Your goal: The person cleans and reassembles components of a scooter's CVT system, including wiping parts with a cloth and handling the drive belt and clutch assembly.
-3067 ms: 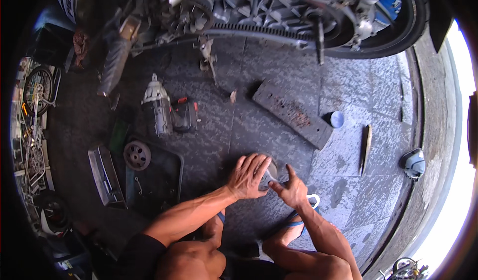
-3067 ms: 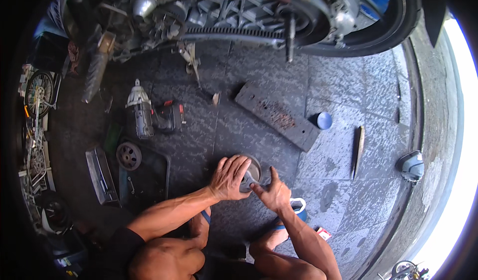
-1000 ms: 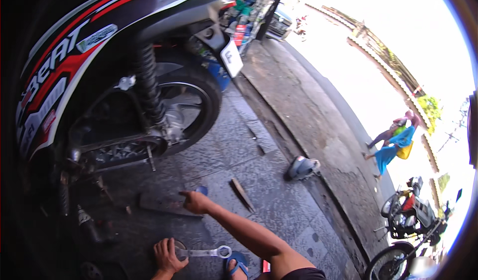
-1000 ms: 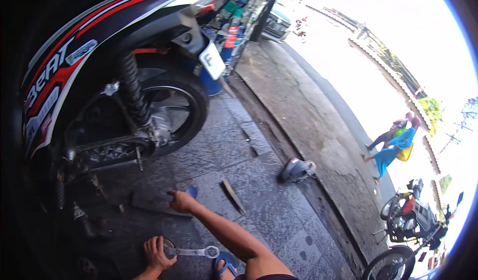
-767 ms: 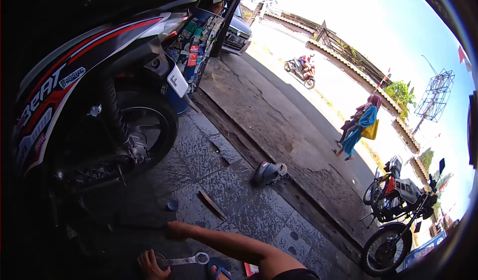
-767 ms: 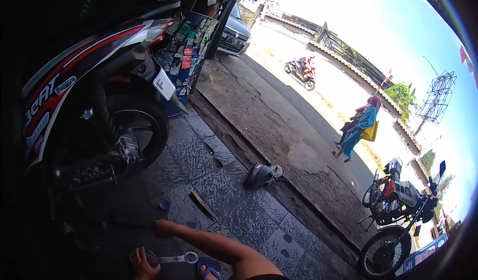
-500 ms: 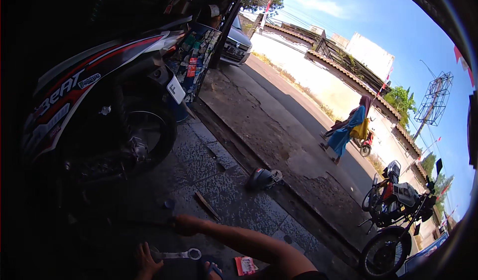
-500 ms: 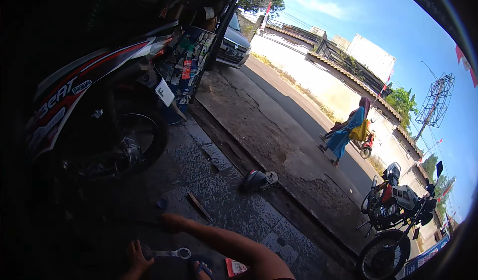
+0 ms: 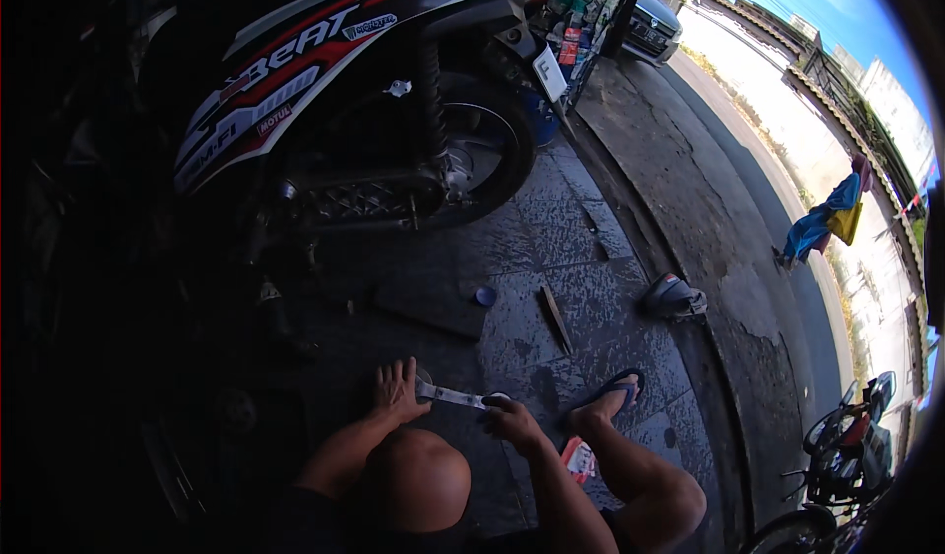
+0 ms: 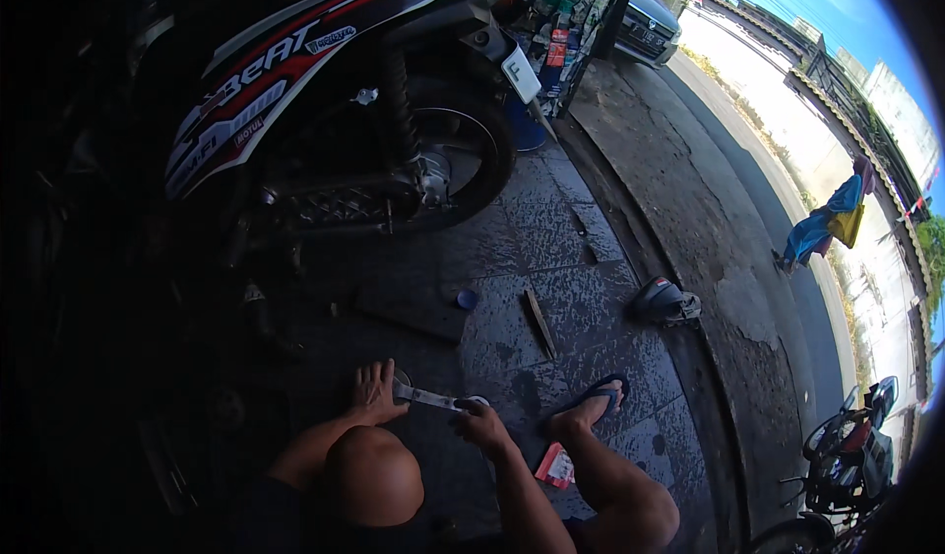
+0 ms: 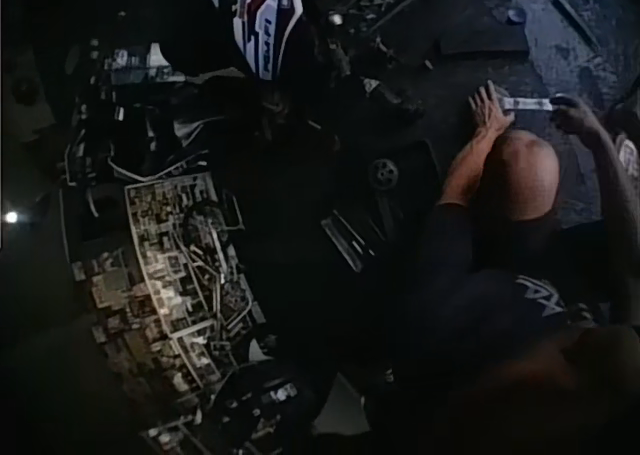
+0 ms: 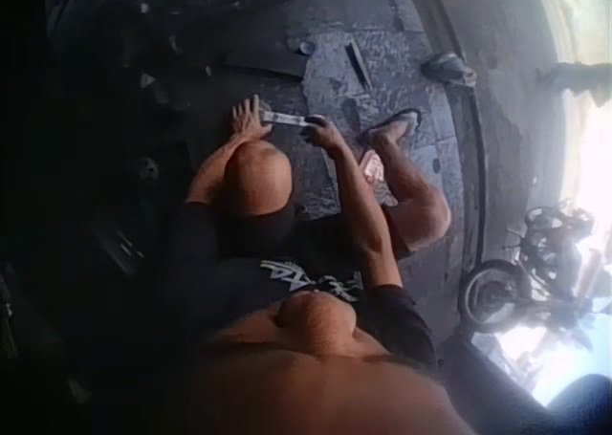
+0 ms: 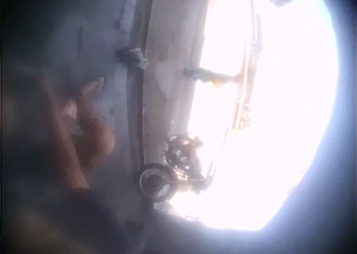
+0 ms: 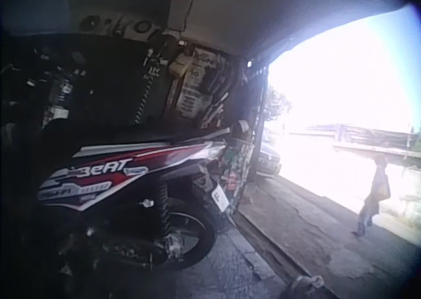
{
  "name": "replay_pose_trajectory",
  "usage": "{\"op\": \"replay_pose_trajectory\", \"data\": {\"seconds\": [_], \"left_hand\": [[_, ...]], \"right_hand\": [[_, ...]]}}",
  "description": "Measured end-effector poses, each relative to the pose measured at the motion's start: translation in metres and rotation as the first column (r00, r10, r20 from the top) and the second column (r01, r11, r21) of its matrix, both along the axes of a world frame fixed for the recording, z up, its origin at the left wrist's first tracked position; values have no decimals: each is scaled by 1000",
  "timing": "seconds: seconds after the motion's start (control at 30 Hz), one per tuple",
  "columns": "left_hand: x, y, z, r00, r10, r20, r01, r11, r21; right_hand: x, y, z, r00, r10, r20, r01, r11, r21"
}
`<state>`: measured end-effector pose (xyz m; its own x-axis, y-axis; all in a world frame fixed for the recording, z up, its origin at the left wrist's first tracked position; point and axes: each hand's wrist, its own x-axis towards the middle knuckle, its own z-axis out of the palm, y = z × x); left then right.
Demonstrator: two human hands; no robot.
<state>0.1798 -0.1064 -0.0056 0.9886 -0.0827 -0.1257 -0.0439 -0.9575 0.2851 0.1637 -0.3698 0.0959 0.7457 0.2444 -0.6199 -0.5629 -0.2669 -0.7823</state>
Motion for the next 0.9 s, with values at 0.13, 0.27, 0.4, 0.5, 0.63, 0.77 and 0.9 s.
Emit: {"op": "replay_pose_trajectory", "data": {"seconds": [0.13, 0.27, 0.4, 0.5, 0.63, 0.77, 0.9], "left_hand": [[13, -4, 15, 986, -72, -148, 91, 988, 126], [1, 11, -12, 992, -65, 107, 64, 998, 18], [17, 5, 4, 987, -106, -118, 99, 993, -64], [19, 14, 7, 990, -79, -114, 66, 991, -113], [26, 17, -2, 863, 96, -495, -365, 797, -481], [9, -19, 6, 415, -327, -849, -907, -83, -412], [16, -42, 20, 289, -325, -900, -956, -43, -292]], "right_hand": [[-91, 32, -94, 953, -113, -282, 119, 993, 5], [-125, 59, -130, 968, 47, -246, -92, 981, -173], [-114, 65, -175, 995, 10, -94, -29, 979, -200], [-92, 75, -187, 959, -267, -91, 260, 962, -84], [-49, 75, -161, 767, -601, -224, 638, 750, 175], [-8, 83, -143, 749, -657, -83, 626, 660, 415], [-1, 76, -135, 856, -514, -58, 496, 782, 377]]}}
